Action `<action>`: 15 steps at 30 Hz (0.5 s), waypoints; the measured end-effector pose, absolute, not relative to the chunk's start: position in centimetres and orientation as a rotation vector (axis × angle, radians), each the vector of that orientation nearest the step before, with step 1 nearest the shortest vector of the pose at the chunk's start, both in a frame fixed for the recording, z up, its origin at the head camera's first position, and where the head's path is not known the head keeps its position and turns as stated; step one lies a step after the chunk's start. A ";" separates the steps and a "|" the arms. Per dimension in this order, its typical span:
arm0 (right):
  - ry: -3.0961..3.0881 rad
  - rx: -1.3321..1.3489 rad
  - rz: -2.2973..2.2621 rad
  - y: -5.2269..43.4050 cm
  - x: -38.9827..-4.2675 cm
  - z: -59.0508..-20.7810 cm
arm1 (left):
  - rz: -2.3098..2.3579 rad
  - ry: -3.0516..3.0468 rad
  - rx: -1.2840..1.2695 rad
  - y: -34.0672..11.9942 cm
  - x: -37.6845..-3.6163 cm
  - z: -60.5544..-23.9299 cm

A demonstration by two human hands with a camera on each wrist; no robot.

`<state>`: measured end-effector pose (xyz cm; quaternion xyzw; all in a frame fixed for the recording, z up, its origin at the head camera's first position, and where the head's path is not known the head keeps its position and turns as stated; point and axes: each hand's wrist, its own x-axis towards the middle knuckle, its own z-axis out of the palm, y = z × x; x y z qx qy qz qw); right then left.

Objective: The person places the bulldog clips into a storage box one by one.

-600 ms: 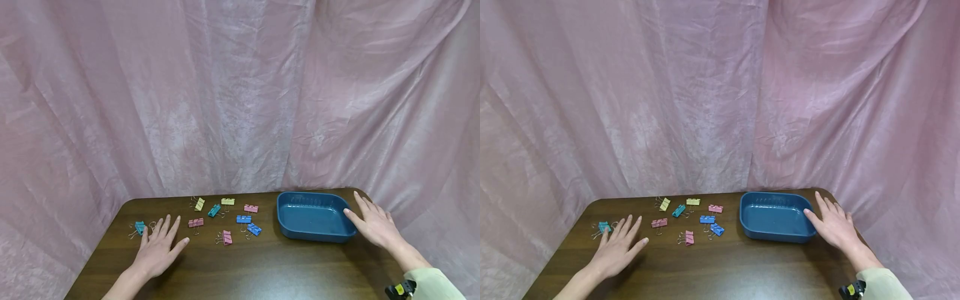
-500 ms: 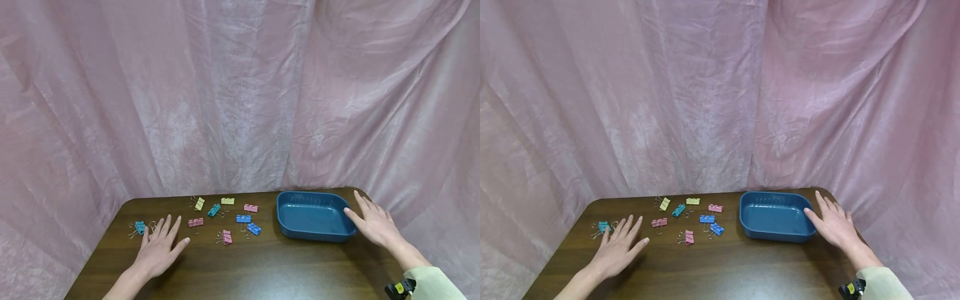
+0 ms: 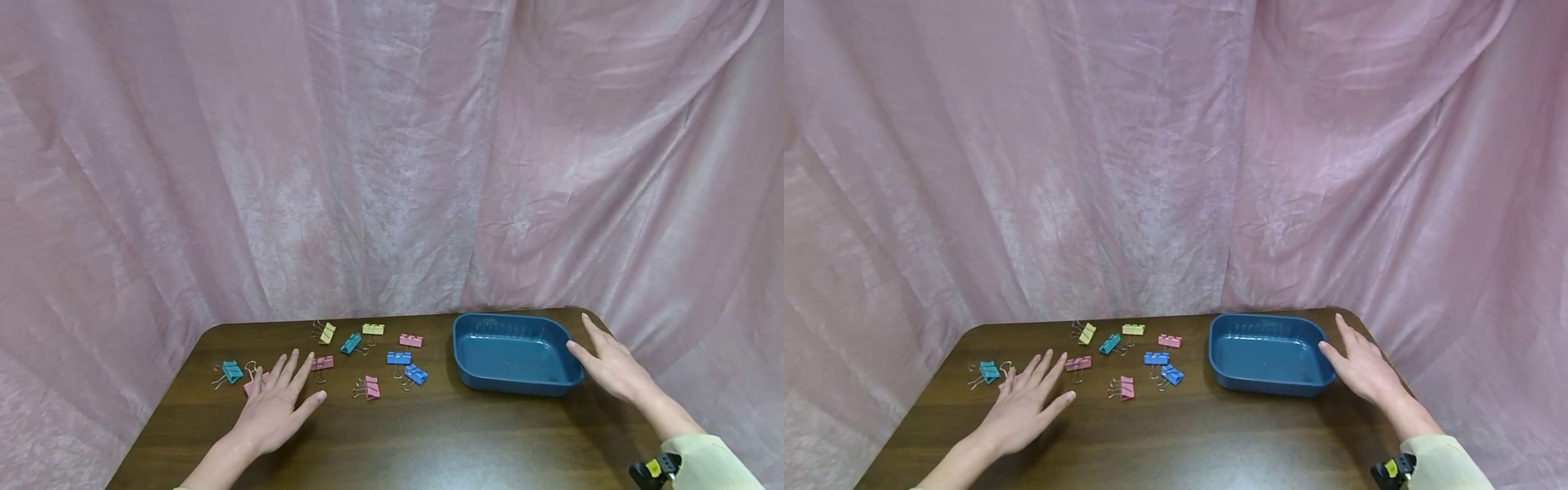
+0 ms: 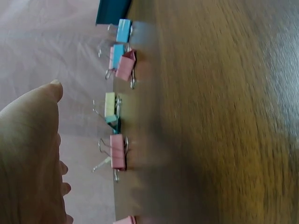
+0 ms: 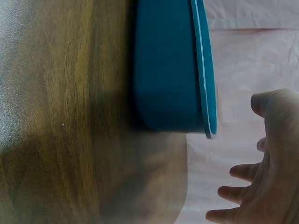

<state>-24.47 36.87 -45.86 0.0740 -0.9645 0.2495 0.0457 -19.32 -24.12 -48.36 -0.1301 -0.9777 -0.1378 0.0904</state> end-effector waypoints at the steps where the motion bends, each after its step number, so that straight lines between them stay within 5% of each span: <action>1: -2.950 0.224 0.780 36.9 -24.5 -45.8 | -0.408 -2.895 -0.400 -23.9 -19.3 -48.3; 15: -2.952 0.218 1.085 37.6 -25.1 -45.8 | -0.433 -2.894 -0.521 -21.3 -19.1 -48.1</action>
